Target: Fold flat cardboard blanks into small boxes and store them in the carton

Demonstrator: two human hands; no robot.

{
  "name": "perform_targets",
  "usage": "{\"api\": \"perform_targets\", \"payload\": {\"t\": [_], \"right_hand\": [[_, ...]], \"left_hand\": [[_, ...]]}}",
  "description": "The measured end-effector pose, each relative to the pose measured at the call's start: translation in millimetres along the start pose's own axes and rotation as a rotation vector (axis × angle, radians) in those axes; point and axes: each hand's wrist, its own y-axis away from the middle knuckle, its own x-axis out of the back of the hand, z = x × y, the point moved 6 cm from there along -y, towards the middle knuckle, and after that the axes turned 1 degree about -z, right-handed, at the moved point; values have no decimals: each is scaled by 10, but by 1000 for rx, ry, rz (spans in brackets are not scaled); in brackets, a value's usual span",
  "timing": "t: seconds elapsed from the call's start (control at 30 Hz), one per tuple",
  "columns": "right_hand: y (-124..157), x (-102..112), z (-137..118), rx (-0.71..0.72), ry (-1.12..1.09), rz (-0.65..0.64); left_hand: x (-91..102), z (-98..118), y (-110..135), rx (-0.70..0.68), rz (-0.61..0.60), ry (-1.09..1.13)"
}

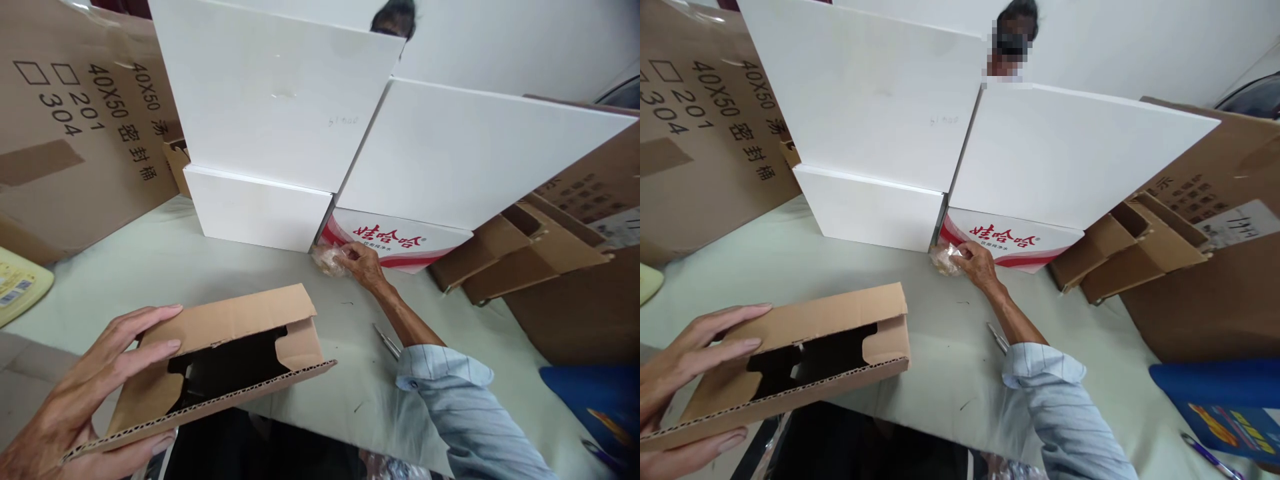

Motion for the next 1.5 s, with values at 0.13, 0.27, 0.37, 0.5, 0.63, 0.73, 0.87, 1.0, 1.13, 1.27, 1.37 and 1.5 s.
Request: {"api": "perform_targets", "payload": {"t": [0.13, 0.27, 0.37, 0.5, 0.63, 0.73, 0.87, 1.0, 1.13, 1.27, 1.37, 1.5], "right_hand": [[7, -1, 17, -41, 62, 3], [50, 33, -51, -9, 161, 52], [102, 77, -191, 137, 329, 143], [180, 26, -382, 406, 520, 170], [196, -84, -439, 513, 572, 83], [173, -124, -443, 530, 551, 46], [140, -169, -391, 540, 495, -18], [118, -226, -246, 493, 466, -51], [119, -291, -90, 440, 433, -62], [151, -263, 19, 377, 361, -7], [190, -187, 55, 327, 306, 57], [234, -120, 23, 310, 249, 110]], "left_hand": [[1, -9, 0, 10, 3, 9], [-3, 23, -10, 0, -9, -8], [-5, 37, -9, -2, -15, -15], [-2, 22, -1, 1, -20, 0], [7, 9, -3, -10, -32, 14], [6, 5, -1, -15, -37, 11], [4, 5, 6, -24, -21, -6], [0, 37, -4, -61, -11, -31], [0, 42, -12, -39, -2, -16], [-3, 34, -7, -11, 8, 16], [-6, 35, -2, -9, 13, 24], [-12, 23, 5, 6, 13, 27]]}}
